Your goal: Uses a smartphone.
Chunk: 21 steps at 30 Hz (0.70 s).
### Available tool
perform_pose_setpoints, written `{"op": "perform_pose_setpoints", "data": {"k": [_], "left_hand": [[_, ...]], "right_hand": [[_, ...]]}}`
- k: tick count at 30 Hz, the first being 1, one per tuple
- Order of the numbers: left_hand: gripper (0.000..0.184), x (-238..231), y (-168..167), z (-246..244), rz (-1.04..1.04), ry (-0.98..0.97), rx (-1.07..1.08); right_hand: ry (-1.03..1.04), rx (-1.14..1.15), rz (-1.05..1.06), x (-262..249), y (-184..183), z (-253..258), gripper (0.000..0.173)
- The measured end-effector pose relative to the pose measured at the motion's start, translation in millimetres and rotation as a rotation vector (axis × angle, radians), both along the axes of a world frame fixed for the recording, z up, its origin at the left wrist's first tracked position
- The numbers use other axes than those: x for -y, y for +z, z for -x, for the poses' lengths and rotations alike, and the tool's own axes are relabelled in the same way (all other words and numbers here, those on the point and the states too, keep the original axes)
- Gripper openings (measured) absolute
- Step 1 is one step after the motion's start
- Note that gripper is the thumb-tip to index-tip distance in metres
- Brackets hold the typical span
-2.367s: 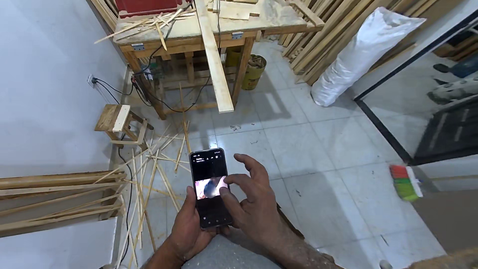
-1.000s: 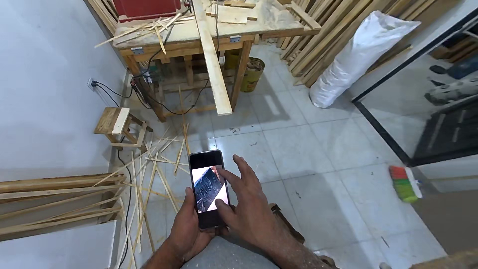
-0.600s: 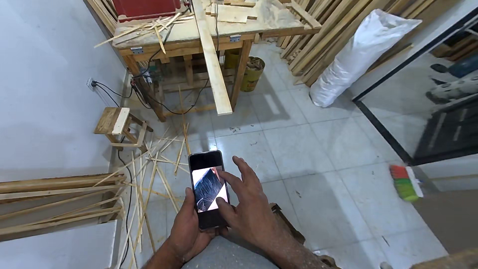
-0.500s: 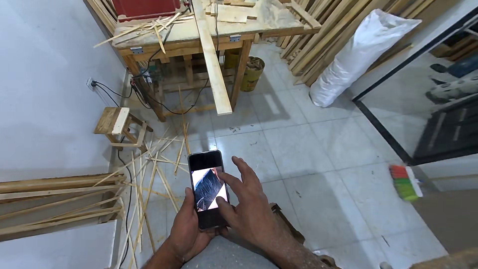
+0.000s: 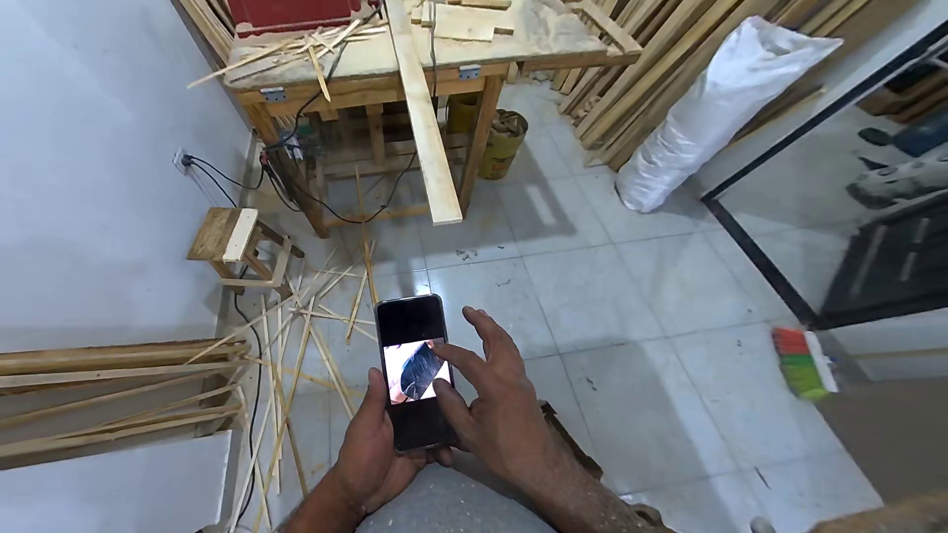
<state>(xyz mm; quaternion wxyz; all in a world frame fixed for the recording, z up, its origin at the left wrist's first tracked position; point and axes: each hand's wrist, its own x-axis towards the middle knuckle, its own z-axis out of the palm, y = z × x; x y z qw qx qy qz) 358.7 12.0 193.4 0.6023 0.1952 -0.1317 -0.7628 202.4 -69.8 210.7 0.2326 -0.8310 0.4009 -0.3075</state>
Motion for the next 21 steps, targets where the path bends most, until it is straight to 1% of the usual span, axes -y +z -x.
{"op": "perform_pose_setpoints", "data": {"k": [11,15,21], "left_hand": [[0.076,-0.4,-3.2,-0.6,0.024,-0.004,-0.029],[0.076,0.2,-2.1,-1.1,0.027,-0.009,-0.018],[0.074,0.8,0.1,-0.9,0.035,-0.013,-0.027]], "right_hand": [[0.002,0.022,0.009,-0.2,-2.0,-0.6,0.027],[0.012,0.035,-0.02,-0.7,1.2,0.2,0.028],[0.044,0.226,0.003,-2.4,7.8,6.6,0.022]]}}
